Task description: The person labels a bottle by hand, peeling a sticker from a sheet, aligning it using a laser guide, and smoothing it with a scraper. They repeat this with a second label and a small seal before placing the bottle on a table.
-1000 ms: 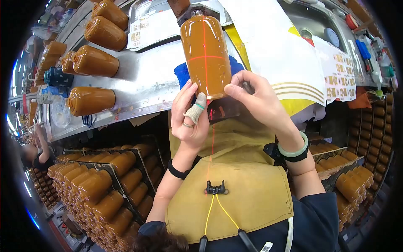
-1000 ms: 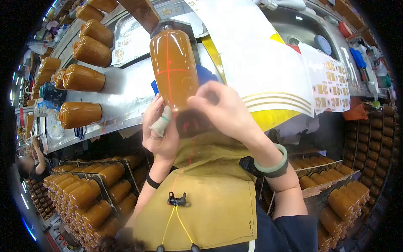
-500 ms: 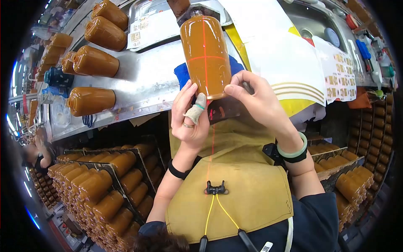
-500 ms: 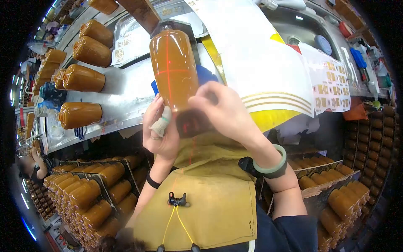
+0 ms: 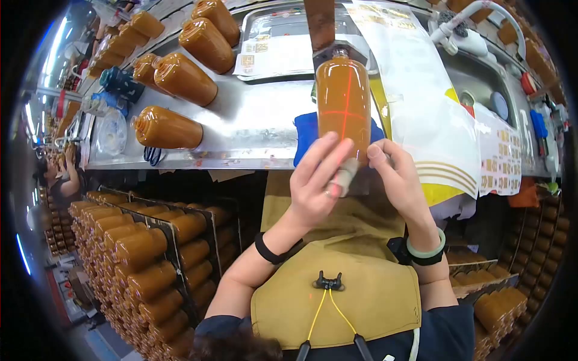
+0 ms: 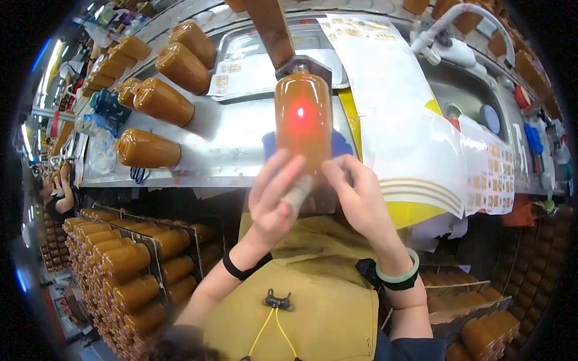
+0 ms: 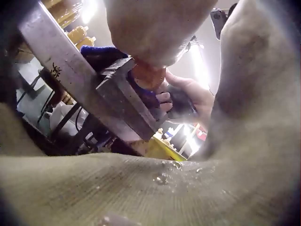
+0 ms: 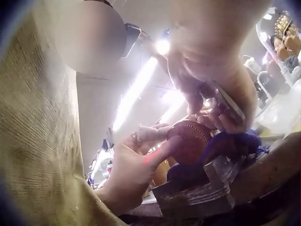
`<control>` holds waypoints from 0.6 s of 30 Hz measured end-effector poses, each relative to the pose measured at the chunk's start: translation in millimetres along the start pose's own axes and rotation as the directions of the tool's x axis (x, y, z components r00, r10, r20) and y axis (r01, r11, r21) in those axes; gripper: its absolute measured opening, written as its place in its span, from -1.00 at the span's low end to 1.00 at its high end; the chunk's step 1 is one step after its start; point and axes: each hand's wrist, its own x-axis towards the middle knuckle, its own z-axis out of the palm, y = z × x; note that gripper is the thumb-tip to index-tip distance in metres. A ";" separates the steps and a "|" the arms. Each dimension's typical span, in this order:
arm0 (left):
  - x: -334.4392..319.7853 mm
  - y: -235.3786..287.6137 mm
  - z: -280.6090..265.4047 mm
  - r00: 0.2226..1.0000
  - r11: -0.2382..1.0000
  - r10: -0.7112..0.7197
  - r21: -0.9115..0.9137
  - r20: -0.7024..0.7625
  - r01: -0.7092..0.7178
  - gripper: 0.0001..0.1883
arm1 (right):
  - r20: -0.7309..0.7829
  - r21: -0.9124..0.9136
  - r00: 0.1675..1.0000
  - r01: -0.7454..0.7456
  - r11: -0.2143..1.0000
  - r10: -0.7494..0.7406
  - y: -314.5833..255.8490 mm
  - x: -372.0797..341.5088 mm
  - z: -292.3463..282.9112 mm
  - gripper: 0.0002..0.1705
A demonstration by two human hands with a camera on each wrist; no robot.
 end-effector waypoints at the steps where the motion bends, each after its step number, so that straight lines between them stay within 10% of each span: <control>1: 5.6 2.2 -4.7 0.988 0.986 -0.114 -0.110 0.105 0.125 -0.85 | 0.006 -0.004 1.000 0.006 1.000 -0.006 0.5 -0.3 -0.7 -0.72; 7: 1.0 -11.7 -2.5 0.992 0.999 0.035 -0.014 -0.120 -0.037 -0.62 | -0.057 0.038 0.997 0.047 0.998 -0.045 -2.6 -3.3 -32.1 -0.73; 9: -10.8 5.3 -1.6 0.982 0.982 -0.185 -0.038 0.042 0.186 -0.83 | -0.103 -0.071 0.993 0.050 0.996 -0.057 -5.4 6.2 -46.7 -0.74; 11: 7.5 10.9 -8.0 0.983 0.994 -0.106 0.058 0.151 0.098 -0.82 | -0.086 -0.149 0.993 0.067 0.986 -0.081 -10.2 27.7 -57.3 -0.76; 17: 27.7 6.6 -4.5 0.973 0.990 -0.062 0.134 0.220 0.033 -0.26 | -0.086 -0.746 0.916 0.201 0.635 -0.391 3.9 180.8 -121.6 -0.73; 18: 33.1 8.2 -5.6 0.962 0.977 -0.214 0.039 0.169 0.210 -0.15 | -0.078 -0.854 0.904 0.157 0.496 -0.421 15.4 212.2 -136.2 -0.71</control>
